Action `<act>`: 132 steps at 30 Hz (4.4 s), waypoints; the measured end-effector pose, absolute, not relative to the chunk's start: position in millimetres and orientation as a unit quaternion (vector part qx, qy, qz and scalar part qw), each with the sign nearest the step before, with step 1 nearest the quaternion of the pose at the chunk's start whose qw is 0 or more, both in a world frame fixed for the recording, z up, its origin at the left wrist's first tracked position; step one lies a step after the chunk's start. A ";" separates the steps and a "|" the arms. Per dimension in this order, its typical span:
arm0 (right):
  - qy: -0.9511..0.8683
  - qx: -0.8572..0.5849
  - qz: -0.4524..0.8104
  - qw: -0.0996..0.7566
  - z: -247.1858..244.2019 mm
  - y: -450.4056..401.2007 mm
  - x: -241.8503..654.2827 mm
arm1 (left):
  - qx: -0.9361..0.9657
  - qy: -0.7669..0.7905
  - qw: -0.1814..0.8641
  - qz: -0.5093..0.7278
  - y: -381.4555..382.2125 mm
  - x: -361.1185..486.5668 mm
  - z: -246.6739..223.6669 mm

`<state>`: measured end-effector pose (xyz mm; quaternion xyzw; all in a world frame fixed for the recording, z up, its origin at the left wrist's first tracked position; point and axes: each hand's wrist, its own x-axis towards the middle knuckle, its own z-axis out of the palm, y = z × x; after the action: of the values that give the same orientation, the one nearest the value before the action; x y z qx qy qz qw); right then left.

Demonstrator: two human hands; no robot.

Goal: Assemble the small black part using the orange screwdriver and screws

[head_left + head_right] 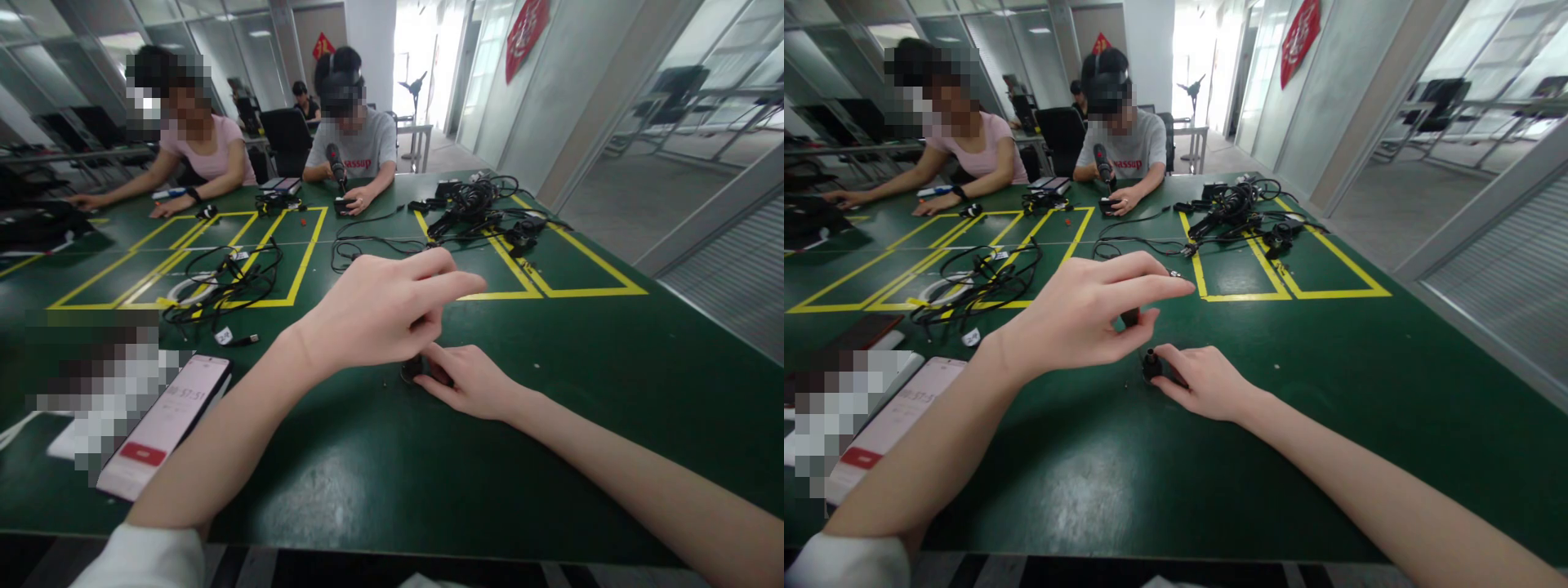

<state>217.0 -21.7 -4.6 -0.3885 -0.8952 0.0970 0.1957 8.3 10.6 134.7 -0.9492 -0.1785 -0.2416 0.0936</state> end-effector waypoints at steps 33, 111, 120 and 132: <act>-0.895 -0.384 0.097 0.204 -7.0 -21.1 218.5 | -0.958 -0.165 0.048 -0.229 10.3 7.7 135.3; -0.890 -0.378 0.140 0.213 -4.0 -28.1 221.7 | -0.992 -0.122 -0.030 0.006 10.2 1.4 193.2; -0.889 -0.373 0.161 0.213 -4.4 -32.2 221.5 | -0.992 -0.111 -0.029 -0.054 11.9 -6.3 179.5; -0.888 -0.381 0.151 0.209 -8.3 -30.8 217.9 | -0.988 -0.139 -0.066 -0.023 12.8 2.3 183.9</act>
<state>217.9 -30.8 -8.3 -0.3812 -0.8879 0.1509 0.2088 2.3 12.8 183.9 -0.9878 -0.1392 -0.0232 -0.0658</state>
